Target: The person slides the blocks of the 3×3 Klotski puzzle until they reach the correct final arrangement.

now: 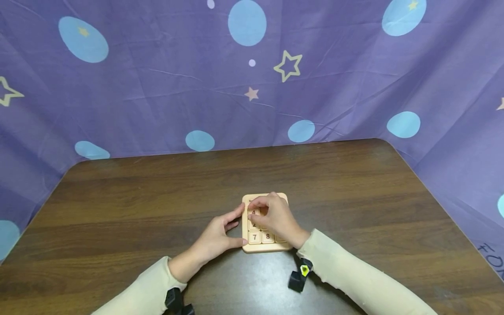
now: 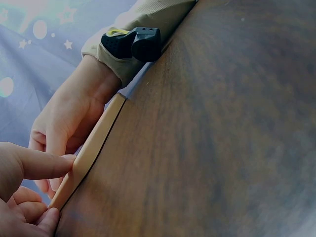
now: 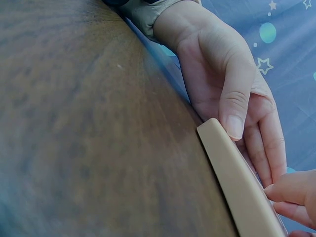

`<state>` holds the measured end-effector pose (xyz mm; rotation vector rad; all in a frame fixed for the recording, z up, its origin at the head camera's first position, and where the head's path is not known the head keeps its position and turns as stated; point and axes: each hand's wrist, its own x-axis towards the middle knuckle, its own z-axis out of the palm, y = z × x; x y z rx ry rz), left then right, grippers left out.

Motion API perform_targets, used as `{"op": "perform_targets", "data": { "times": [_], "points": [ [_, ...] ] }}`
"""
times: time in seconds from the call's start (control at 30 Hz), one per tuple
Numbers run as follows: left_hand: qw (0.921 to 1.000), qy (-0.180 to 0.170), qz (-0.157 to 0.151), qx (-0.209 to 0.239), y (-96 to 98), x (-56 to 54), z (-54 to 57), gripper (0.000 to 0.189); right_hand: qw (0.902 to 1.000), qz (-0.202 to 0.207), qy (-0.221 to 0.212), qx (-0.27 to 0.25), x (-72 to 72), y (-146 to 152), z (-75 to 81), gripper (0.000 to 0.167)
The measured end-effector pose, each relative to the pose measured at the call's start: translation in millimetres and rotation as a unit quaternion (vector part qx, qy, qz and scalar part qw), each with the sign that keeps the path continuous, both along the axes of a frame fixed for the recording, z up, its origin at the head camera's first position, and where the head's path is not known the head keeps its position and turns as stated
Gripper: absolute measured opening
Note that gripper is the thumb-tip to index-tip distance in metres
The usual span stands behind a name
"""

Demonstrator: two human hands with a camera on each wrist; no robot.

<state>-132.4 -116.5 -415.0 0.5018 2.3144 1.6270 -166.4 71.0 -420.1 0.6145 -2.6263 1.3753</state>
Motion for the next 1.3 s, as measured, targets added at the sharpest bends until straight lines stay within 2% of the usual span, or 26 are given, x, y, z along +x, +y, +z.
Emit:
{"op": "perform_targets", "data": {
  "times": [0.2, 0.47, 0.73, 0.93, 1.3],
  "points": [
    [1.0, -0.008, -0.001, 0.004, 0.1, -0.2, 0.1, 0.082, 1.0, 0.002, 0.005, -0.001, 0.1, 2, 0.1, 0.017],
    [0.9999, 0.008, -0.015, 0.002, -0.4, 0.1, 1.4, 0.08, 0.9998, 0.0, 0.006, 0.017, -0.7, 7, 2.8, 0.016],
    [0.9999, 0.007, -0.014, 0.005, -1.1, 1.1, 2.3, 0.08, 0.9997, 0.005, 0.002, 0.025, -2.2, 9, 3.0, 0.015],
    [0.9999, 0.003, -0.015, 0.008, 0.3, 0.8, 2.2, 0.079, 0.9996, -0.009, -0.008, 0.027, -3.0, 13, 4.0, 0.016],
    [0.9998, 0.004, -0.014, 0.011, -0.4, 0.3, 0.9, 0.079, 0.9997, 0.005, -0.002, 0.022, -4.7, 19, 1.1, 0.016]
  ]
}}
